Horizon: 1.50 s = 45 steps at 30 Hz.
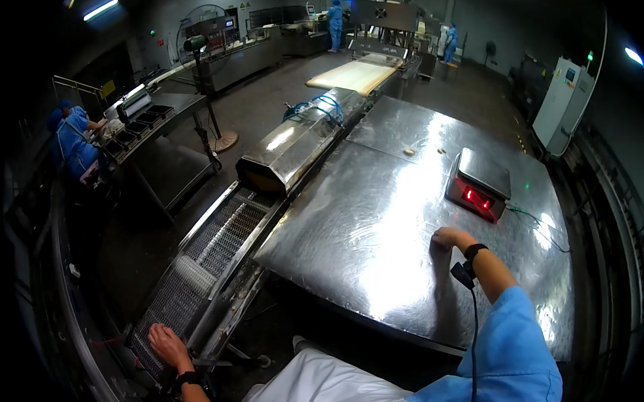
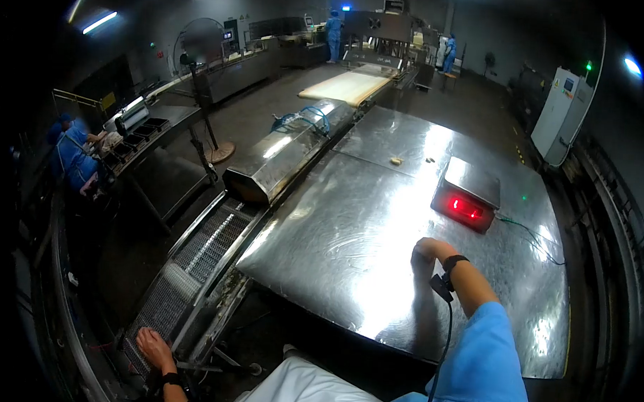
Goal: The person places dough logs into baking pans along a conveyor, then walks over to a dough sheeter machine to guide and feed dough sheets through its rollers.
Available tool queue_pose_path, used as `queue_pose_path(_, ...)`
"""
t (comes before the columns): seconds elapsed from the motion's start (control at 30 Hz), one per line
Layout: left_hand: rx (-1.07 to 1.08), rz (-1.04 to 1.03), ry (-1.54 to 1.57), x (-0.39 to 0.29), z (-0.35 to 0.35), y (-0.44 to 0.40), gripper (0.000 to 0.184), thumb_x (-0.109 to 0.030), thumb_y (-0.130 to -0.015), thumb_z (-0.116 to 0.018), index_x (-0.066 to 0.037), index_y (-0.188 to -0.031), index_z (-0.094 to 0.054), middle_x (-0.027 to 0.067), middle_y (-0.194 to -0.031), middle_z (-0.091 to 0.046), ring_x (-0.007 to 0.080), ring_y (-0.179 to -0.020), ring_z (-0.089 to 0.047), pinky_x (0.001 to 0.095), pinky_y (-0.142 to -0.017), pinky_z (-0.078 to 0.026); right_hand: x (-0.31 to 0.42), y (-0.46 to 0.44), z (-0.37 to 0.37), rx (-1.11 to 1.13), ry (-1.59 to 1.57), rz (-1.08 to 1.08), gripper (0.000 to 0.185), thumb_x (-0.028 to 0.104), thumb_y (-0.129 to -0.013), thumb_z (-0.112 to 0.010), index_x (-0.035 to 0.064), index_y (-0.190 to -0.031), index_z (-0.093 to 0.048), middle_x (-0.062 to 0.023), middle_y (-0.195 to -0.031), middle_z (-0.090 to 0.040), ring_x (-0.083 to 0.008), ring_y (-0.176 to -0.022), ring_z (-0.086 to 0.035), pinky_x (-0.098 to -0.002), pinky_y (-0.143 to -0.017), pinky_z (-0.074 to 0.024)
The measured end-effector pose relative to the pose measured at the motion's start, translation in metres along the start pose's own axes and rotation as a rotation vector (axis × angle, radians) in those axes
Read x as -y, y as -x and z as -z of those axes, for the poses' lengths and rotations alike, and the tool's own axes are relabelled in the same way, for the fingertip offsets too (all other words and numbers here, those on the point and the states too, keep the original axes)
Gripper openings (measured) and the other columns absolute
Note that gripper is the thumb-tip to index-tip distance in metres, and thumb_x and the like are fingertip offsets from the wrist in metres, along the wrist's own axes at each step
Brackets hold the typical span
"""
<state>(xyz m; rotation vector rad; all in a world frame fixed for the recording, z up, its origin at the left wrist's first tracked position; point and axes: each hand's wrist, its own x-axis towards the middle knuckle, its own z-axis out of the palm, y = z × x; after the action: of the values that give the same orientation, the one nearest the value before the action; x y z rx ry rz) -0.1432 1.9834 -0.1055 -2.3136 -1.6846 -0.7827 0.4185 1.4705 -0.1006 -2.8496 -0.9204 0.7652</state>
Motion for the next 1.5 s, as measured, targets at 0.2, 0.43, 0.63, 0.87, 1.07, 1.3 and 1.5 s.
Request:
queue_pose_path(0.2, 0.037, 0.021, 0.04, -0.001, 0.006, -0.001, 0.014, -0.012, -0.08, -0.042, -0.003, -0.086, -0.051, 0.008, -0.101, -0.049, 0.0248, -0.098, -0.044, 0.0387, -0.083, -0.035, 0.01, 0.015, -0.003, 0.037, -0.003, 0.039, 0.028, 0.02, -0.076, -0.042, -0.0009, -0.083, -0.059, -0.0195, -0.082, -0.059, -0.0312, -0.072, -0.057, -0.037, -0.065, -0.0451)
queue_pose_path(0.43, -0.031, -0.022, 0.042, 0.005, -0.006, 0.002, 0.014, -0.012, -0.081, -0.042, -0.003, -0.088, -0.051, 0.0085, -0.103, -0.049, 0.0248, -0.101, -0.043, 0.0394, -0.085, -0.034, 0.029, 0.027, -0.011, 0.055, 0.001, 0.134, 0.028, 0.021, -0.077, -0.043, -0.0006, -0.083, -0.058, -0.0188, -0.08, -0.059, -0.0303, -0.068, -0.057, -0.0369, -0.063, -0.0453)
queue_pose_path(0.63, -0.033, -0.014, 0.046, 0.003, -0.003, 0.001, 0.013, -0.011, -0.08, -0.042, -0.003, -0.087, -0.051, 0.0083, -0.101, -0.05, 0.0248, -0.1, -0.044, 0.039, -0.084, -0.034, 0.009, 0.036, -0.022, 0.042, 0.261, 0.488, 0.029, 0.023, -0.078, -0.043, -0.001, -0.086, -0.056, -0.0175, -0.08, -0.059, -0.0288, -0.069, -0.057, -0.0369, -0.064, -0.0457)
queue_pose_path(0.87, -0.083, -0.045, 0.047, 0.005, -0.006, 0.001, 0.014, -0.01, -0.079, -0.042, -0.003, -0.085, -0.052, 0.0078, -0.099, -0.05, 0.0247, -0.097, -0.045, 0.0392, -0.082, -0.035, -0.006, 0.08, -0.011, 0.135, -0.195, -0.177, 0.029, 0.023, -0.077, -0.041, -0.0001, -0.082, -0.059, -0.0158, -0.079, -0.06, -0.026, -0.07, -0.057, -0.0363, -0.065, -0.0451)
queue_pose_path(1.07, -0.074, -0.015, 0.057, 0.002, -0.005, -0.001, 0.015, -0.01, -0.08, -0.041, -0.001, -0.084, -0.052, 0.0087, -0.1, -0.051, 0.0254, -0.098, -0.045, 0.0381, -0.082, -0.035, -0.003, 0.092, -0.012, 0.116, -0.179, -0.05, 0.029, 0.022, -0.077, -0.042, 0.0005, -0.085, -0.059, -0.016, -0.08, -0.06, -0.0262, -0.069, -0.057, -0.0361, -0.066, -0.0452)
queue_pose_path(1.3, 0.022, -0.025, 0.047, 0.003, 0.0, -0.003, 0.014, -0.007, -0.08, -0.04, 0.002, -0.081, -0.051, 0.0115, -0.099, -0.051, 0.027, -0.096, -0.045, 0.0379, -0.082, -0.035, -0.022, 0.07, -0.007, 0.045, -0.168, -0.092, 0.029, 0.022, -0.076, -0.042, -0.0003, -0.083, -0.059, -0.0155, -0.074, -0.059, -0.0241, -0.069, -0.057, -0.0356, -0.066, -0.0454)
queue_pose_path(1.5, 0.032, 0.051, -0.009, 0.009, -0.012, -0.003, 0.016, -0.006, -0.08, -0.039, 0.003, -0.084, -0.051, 0.0147, -0.1, -0.051, 0.0287, -0.097, -0.044, 0.0376, -0.082, -0.036, -0.05, 0.031, 0.008, 0.15, -0.195, -0.201, 0.033, 0.028, -0.079, -0.043, 0.0038, -0.097, -0.057, -0.0159, -0.091, -0.059, -0.0269, -0.082, -0.056, -0.0354, -0.074, -0.0433)
